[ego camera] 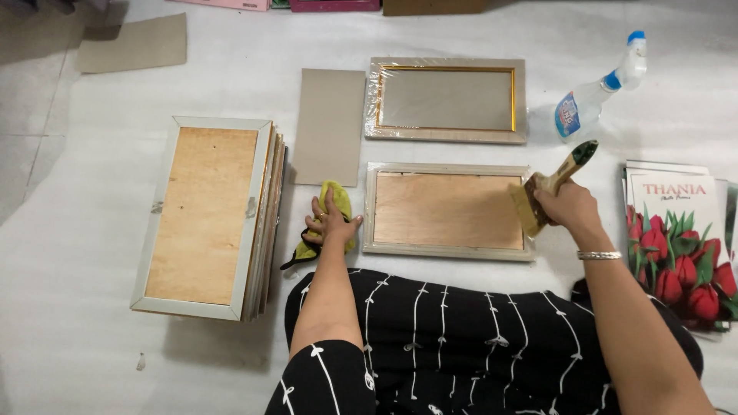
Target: Cleaning and preparing picture frames using a brush and cloth
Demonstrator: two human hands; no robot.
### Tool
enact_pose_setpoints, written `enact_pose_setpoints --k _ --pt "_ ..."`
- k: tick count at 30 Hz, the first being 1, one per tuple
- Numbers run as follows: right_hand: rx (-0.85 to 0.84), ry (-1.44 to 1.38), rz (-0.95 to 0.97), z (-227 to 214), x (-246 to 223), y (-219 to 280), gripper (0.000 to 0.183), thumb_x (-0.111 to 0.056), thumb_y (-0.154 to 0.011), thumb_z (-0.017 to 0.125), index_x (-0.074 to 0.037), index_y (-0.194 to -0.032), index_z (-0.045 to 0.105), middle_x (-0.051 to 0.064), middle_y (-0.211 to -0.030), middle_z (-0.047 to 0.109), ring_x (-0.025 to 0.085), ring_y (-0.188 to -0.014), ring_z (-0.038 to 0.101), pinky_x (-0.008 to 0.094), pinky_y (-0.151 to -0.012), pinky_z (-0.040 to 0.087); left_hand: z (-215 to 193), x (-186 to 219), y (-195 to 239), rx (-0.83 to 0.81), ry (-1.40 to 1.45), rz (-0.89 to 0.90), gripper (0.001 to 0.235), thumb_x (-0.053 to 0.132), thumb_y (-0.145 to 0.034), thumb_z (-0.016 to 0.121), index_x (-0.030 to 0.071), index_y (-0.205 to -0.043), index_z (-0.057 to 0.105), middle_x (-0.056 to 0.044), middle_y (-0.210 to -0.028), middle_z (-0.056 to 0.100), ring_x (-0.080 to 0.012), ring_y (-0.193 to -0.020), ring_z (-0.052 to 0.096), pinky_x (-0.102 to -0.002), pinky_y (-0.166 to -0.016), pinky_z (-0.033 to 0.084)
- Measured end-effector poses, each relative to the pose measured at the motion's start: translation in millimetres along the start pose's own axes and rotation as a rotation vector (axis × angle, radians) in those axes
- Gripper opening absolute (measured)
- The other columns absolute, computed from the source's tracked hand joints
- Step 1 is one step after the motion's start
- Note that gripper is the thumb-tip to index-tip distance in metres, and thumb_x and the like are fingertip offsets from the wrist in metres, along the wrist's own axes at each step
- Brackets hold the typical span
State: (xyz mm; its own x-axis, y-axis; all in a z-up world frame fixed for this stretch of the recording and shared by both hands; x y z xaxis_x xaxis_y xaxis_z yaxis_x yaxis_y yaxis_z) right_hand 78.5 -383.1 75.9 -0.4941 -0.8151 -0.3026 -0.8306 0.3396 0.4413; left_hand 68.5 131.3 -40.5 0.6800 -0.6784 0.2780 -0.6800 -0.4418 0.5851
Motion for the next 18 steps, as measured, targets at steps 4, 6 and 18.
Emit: enact_pose_setpoints --k 4,6,18 --pt "-0.212 -0.004 0.075 3.2 24.4 32.2 0.055 -0.045 -0.104 0.057 0.009 -0.107 0.068 0.024 -0.085 0.076 0.028 -0.069 0.074 0.034 -0.063 0.060 0.6 0.2 0.5 0.006 0.020 0.008 0.112 0.042 -0.082 0.080 0.050 -0.159 -0.002 -0.004 -0.172 -0.012 -0.0482 -0.150 -0.002 -0.073 -0.115 -0.001" --pt "-0.455 0.058 0.035 18.6 36.7 47.9 0.069 -0.055 -0.085 0.062 0.002 -0.122 0.069 0.028 -0.110 0.077 0.042 -0.089 0.077 0.045 -0.070 0.065 0.4 0.2 0.3 0.005 0.019 0.009 0.113 0.043 -0.082 0.079 0.051 -0.159 -0.003 -0.003 -0.172 -0.013 -0.0487 -0.150 -0.004 -0.074 -0.115 -0.003" --pt "-0.294 0.489 -0.230 64.4 -26.6 40.0 0.059 -0.058 -0.082 0.065 -0.014 -0.120 0.076 0.017 -0.117 0.078 0.035 -0.119 0.070 0.047 -0.101 0.056 12.6 -6.5 -13.2 0.011 0.046 0.065 0.107 0.048 -0.088 0.076 0.051 -0.157 -0.006 -0.001 -0.166 -0.011 -0.0470 -0.148 -0.003 -0.077 -0.111 0.001"
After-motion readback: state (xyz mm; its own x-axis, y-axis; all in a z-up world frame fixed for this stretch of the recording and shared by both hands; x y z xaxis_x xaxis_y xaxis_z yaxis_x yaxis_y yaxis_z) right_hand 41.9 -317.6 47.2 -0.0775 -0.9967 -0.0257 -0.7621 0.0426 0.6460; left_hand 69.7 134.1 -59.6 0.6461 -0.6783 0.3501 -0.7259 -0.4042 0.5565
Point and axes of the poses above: each hand's wrist, its own y-axis away from the middle knuckle, its own z-axis out of the palm, x = y × z, the point moved 8 cm from there along -y, towards the middle knuckle
